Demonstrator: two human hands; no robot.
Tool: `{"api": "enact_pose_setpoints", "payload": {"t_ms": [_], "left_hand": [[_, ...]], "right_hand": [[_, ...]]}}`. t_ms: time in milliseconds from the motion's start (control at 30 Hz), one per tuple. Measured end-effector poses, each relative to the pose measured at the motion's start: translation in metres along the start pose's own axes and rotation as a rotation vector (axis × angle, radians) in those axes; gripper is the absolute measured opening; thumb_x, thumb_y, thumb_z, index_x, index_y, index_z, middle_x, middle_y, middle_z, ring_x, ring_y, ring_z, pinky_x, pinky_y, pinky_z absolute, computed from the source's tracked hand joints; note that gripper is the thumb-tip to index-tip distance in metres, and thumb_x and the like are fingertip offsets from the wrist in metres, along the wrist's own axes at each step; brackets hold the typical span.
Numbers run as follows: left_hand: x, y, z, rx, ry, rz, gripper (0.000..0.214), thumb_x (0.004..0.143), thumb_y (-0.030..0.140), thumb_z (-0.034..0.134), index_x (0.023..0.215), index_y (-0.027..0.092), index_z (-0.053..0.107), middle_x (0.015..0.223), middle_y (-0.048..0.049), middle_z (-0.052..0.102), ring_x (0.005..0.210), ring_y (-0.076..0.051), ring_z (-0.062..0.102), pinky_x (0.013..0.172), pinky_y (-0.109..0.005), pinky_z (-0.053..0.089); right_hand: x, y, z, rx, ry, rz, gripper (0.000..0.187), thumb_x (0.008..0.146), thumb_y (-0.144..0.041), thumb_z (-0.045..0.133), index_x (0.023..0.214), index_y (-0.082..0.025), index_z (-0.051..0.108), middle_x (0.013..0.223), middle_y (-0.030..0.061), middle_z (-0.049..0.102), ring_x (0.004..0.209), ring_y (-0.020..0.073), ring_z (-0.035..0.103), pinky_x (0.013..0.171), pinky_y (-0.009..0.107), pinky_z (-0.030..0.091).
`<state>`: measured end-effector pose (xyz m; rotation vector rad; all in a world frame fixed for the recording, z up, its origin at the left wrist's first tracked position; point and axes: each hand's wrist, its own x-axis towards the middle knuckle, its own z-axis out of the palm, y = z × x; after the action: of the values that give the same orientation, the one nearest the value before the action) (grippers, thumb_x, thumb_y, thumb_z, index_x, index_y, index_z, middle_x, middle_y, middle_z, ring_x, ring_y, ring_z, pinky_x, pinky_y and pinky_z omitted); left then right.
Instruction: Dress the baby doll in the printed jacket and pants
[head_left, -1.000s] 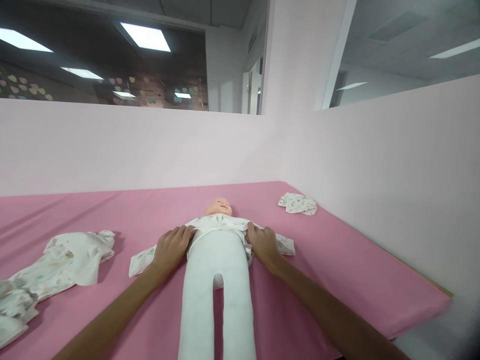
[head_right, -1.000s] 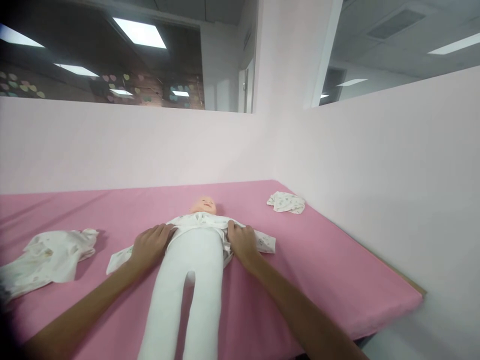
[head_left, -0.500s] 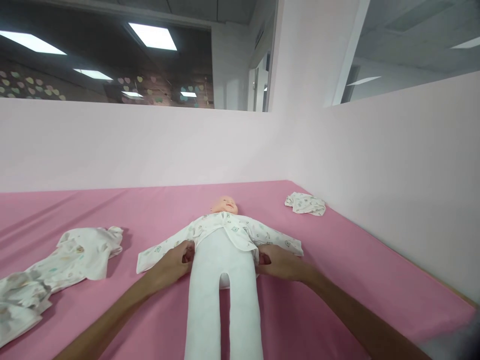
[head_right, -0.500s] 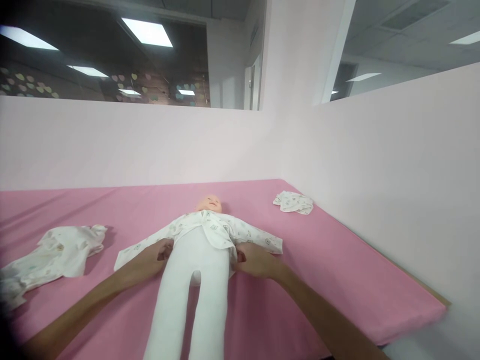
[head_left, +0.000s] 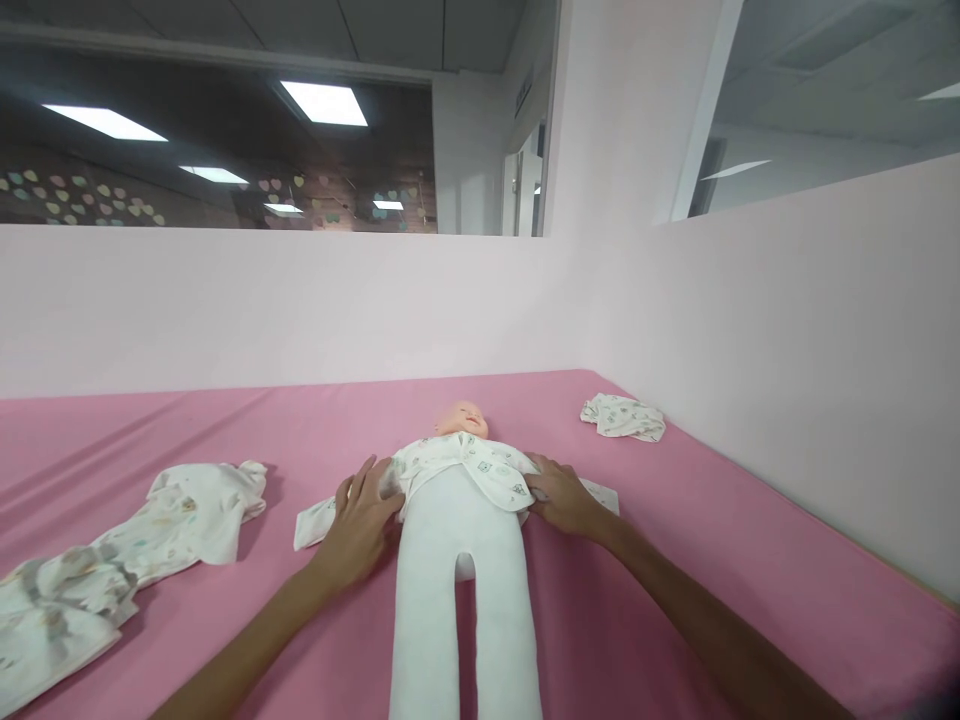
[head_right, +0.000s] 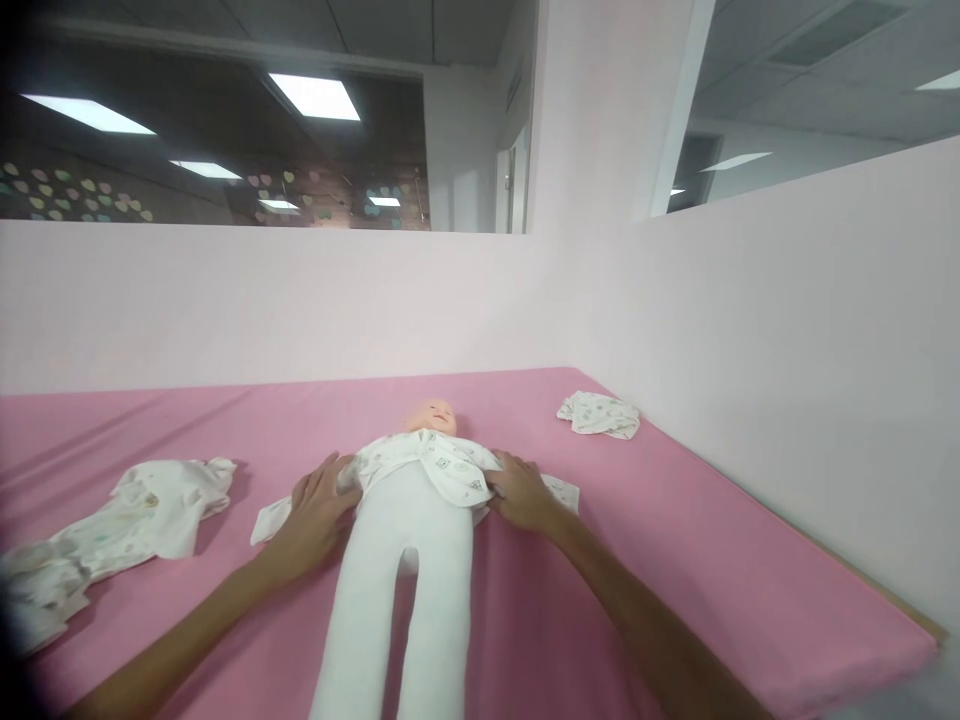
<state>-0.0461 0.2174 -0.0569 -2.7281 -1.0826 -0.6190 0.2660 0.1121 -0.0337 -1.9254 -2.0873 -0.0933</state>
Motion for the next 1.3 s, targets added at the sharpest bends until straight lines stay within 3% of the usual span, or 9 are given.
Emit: {"api": "enact_pose_setpoints", "payload": {"t_ms": [100, 267, 467, 600, 667, 767, 967, 1167, 1300], "left_hand": [[0.006, -0.007, 0.002, 0.018, -0.062, 0.019, 0.028, 0.074, 0.002, 0.038, 0.084, 0.018, 0.059, 0.147, -0.0100, 0.032, 0.136, -0.033, 0.026, 0.102, -0.056, 0.028], [0.015, -0.011, 0.004, 0.134, -0.012, -0.003, 0.045, 0.077, -0.001, 0.035, 0.107, 0.023, 0.058, 0.135, -0.0114, 0.048, 0.114, -0.027, 0.051, 0.091, -0.046, 0.037], [0.015, -0.010, 0.013, 0.273, 0.074, 0.000, 0.045, 0.081, -0.001, 0.034, 0.108, 0.024, 0.058, 0.132, -0.0099, 0.053, 0.113, -0.026, 0.052, 0.093, -0.045, 0.036], [0.011, -0.013, 0.018, 0.253, 0.094, -0.018, 0.037, 0.085, 0.007, 0.035, 0.110, 0.024, 0.057, 0.134, -0.0102, 0.051, 0.112, -0.029, 0.052, 0.093, -0.048, 0.036], [0.007, -0.013, 0.018, 0.210, 0.102, -0.032, 0.033, 0.088, 0.015, 0.036, 0.113, 0.022, 0.057, 0.131, -0.0119, 0.052, 0.112, -0.031, 0.051, 0.093, -0.050, 0.036], [-0.001, -0.008, 0.013, 0.131, 0.090, -0.070, 0.034, 0.088, 0.021, 0.037, 0.116, 0.018, 0.056, 0.124, -0.0146, 0.054, 0.110, -0.032, 0.051, 0.090, -0.046, 0.038], [-0.011, 0.006, 0.007, 0.001, 0.108, -0.099, 0.041, 0.086, 0.017, 0.032, 0.121, 0.019, 0.054, 0.118, -0.0130, 0.056, 0.106, -0.030, 0.051, 0.088, -0.044, 0.039], [-0.012, 0.018, 0.001, -0.285, 0.023, -0.304, 0.035, 0.092, 0.032, 0.031, 0.119, 0.023, 0.052, 0.119, -0.0092, 0.059, 0.108, -0.029, 0.054, 0.089, -0.041, 0.040], [-0.005, 0.033, -0.015, -0.581, -0.104, -0.521, 0.040, 0.094, 0.050, 0.026, 0.104, 0.025, 0.055, 0.094, -0.0032, 0.066, 0.090, -0.024, 0.062, 0.074, -0.034, 0.045]], "right_hand": [[0.004, 0.005, 0.005, -0.007, -0.005, 0.006, 0.023, 0.091, -0.029, 0.043, 0.097, -0.023, 0.065, 0.113, 0.0072, 0.056, 0.097, 0.0214, 0.053, 0.083, 0.034, 0.040], [0.005, 0.006, 0.015, -0.062, 0.086, 0.026, 0.027, 0.093, -0.025, 0.037, 0.109, -0.022, 0.059, 0.112, 0.0073, 0.056, 0.095, 0.0202, 0.052, 0.079, 0.031, 0.038], [0.003, 0.002, 0.017, -0.063, 0.118, 0.053, 0.027, 0.093, -0.025, 0.037, 0.112, -0.022, 0.056, 0.118, 0.0079, 0.055, 0.099, 0.0209, 0.053, 0.083, 0.034, 0.037], [-0.003, 0.011, -0.001, 0.130, 0.022, 0.033, 0.026, 0.085, -0.043, 0.056, 0.102, -0.024, 0.060, 0.123, 0.0050, 0.055, 0.111, 0.0227, 0.050, 0.094, 0.037, 0.037], [-0.006, 0.025, -0.014, 0.289, -0.059, 0.071, 0.035, 0.077, -0.050, 0.063, 0.103, -0.027, 0.060, 0.124, 0.0027, 0.056, 0.112, 0.0222, 0.052, 0.093, 0.036, 0.040], [-0.005, 0.060, -0.029, 0.355, -0.084, 0.237, 0.039, 0.085, -0.053, 0.051, 0.114, -0.028, 0.057, 0.120, 0.0020, 0.060, 0.101, 0.0180, 0.058, 0.080, 0.028, 0.046], [0.004, 0.142, -0.019, -0.113, 0.134, 0.597, 0.041, 0.090, -0.030, 0.038, 0.120, -0.009, 0.055, 0.126, 0.0195, 0.055, 0.114, 0.0299, 0.051, 0.092, 0.041, 0.038], [0.017, 0.189, -0.004, -0.361, 0.158, 0.662, 0.046, 0.090, -0.020, 0.036, 0.133, -0.007, 0.045, 0.141, 0.0229, 0.041, 0.124, 0.0342, 0.042, 0.098, 0.044, 0.030], [0.037, 0.209, -0.003, -0.446, 0.146, 0.595, 0.041, 0.089, -0.021, 0.041, 0.127, -0.009, 0.051, 0.133, 0.0216, 0.049, 0.124, 0.0326, 0.040, 0.100, 0.042, 0.026]]}}
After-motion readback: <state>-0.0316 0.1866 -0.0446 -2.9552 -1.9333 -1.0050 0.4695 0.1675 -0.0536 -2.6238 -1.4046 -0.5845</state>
